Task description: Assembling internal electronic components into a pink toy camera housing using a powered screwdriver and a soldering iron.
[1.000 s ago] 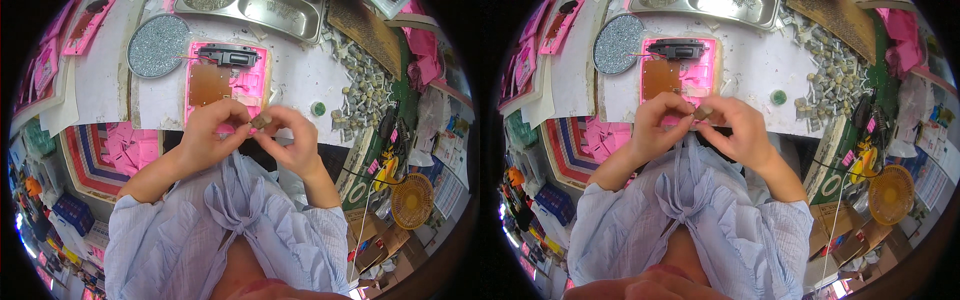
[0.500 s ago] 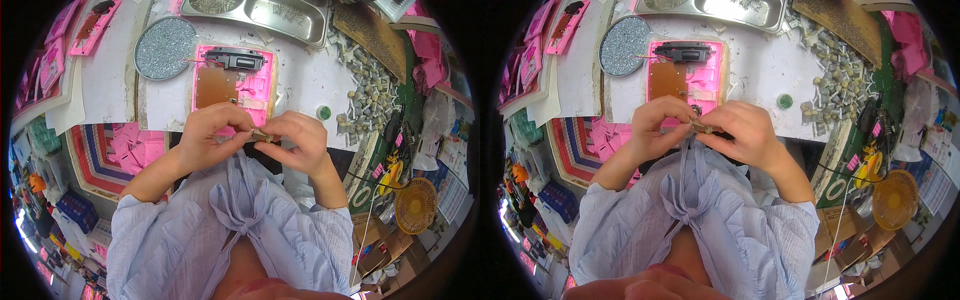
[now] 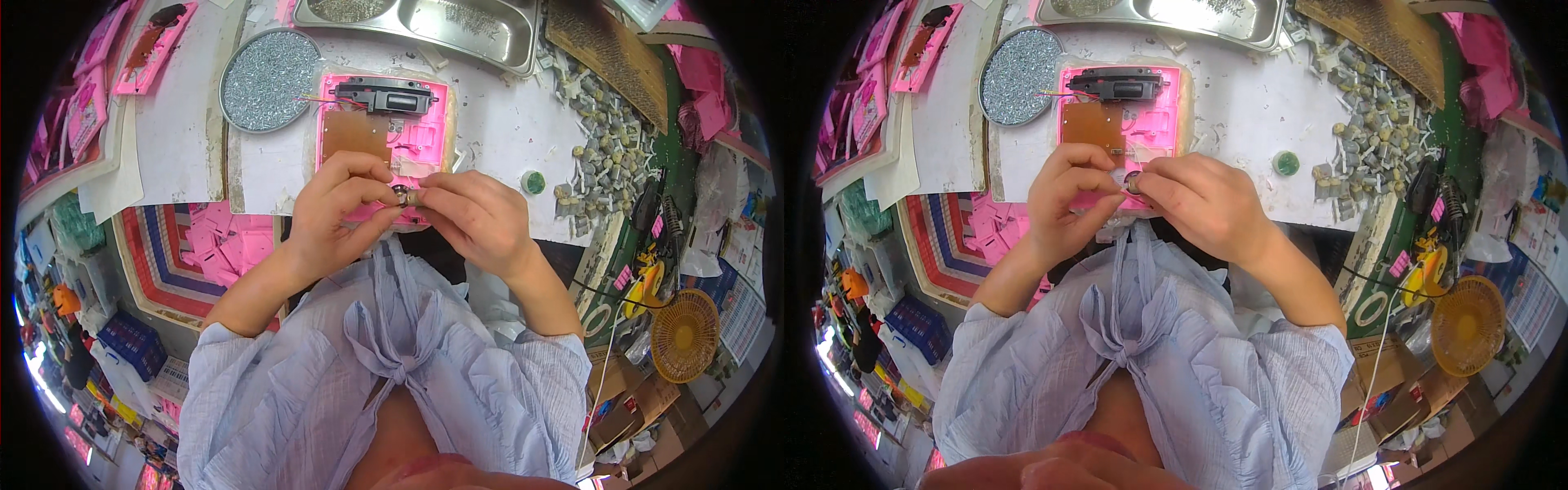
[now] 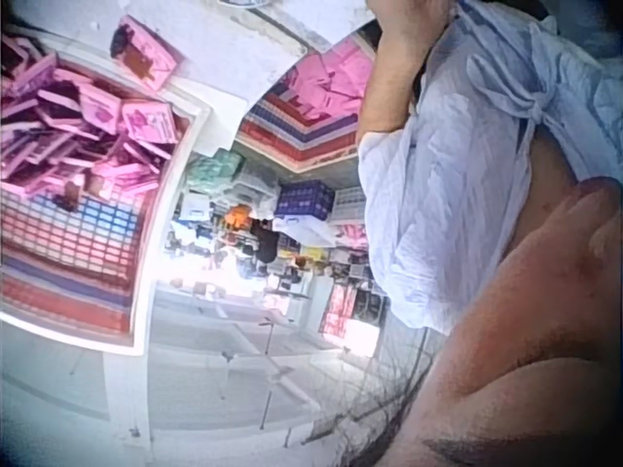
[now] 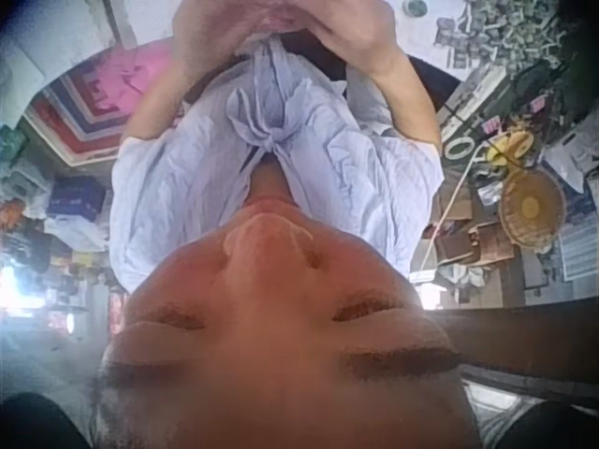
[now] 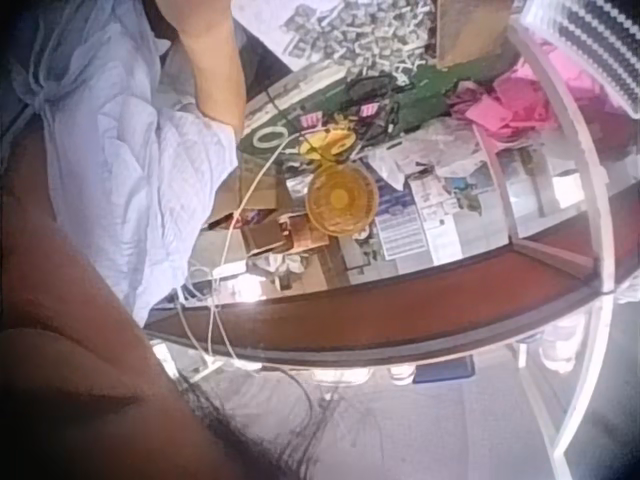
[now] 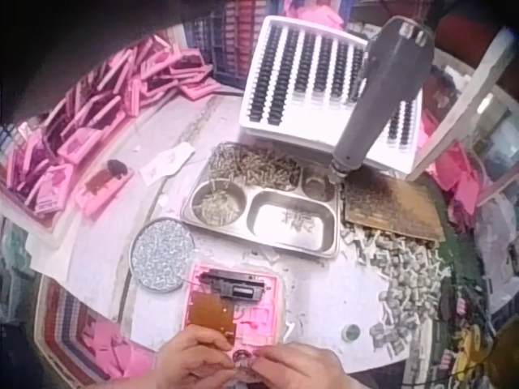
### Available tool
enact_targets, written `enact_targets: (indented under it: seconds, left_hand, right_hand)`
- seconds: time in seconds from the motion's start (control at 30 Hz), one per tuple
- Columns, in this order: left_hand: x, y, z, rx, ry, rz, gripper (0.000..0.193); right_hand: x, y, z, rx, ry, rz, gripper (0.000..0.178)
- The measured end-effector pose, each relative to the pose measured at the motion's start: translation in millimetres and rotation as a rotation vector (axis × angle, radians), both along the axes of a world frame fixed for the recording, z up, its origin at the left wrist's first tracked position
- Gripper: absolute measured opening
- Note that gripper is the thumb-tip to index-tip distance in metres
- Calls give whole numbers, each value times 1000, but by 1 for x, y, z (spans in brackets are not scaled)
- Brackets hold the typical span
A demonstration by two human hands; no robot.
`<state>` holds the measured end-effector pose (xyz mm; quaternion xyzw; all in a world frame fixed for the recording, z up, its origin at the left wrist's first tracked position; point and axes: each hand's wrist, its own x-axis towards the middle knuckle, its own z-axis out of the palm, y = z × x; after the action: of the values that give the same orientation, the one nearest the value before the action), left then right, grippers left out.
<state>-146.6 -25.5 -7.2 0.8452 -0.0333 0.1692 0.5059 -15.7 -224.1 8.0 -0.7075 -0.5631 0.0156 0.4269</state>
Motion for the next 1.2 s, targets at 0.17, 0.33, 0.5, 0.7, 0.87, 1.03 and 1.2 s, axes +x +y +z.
enact_targets:
  seconds: [0.17,0.33,0.5,0.7,0.87,1.03,1.2]
  left_hand:
    - [29,35,4,348,-155,307,29]
    - [27,51,-6,711,46,364,26]
    - [11,42,-15,581,-13,312,18]
    - [10,32,-16,486,-110,325,21]
    - [12,38,-19,518,-176,288,20]
    - [14,44,-16,547,-186,244,18]
    - [16,49,-14,552,-179,219,18]
  right_hand:
    - [11,-3,-16,49,-25,-110,40]
    - [33,7,-27,48,52,-276,33]
    - [34,21,-33,-90,106,-306,26]
    - [34,25,-29,-161,76,-300,24]
    - [37,30,-15,-231,-20,-287,24]
    - [32,65,-2,-50,-214,-153,25]
    - [32,93,-21,-10,-274,-17,20]
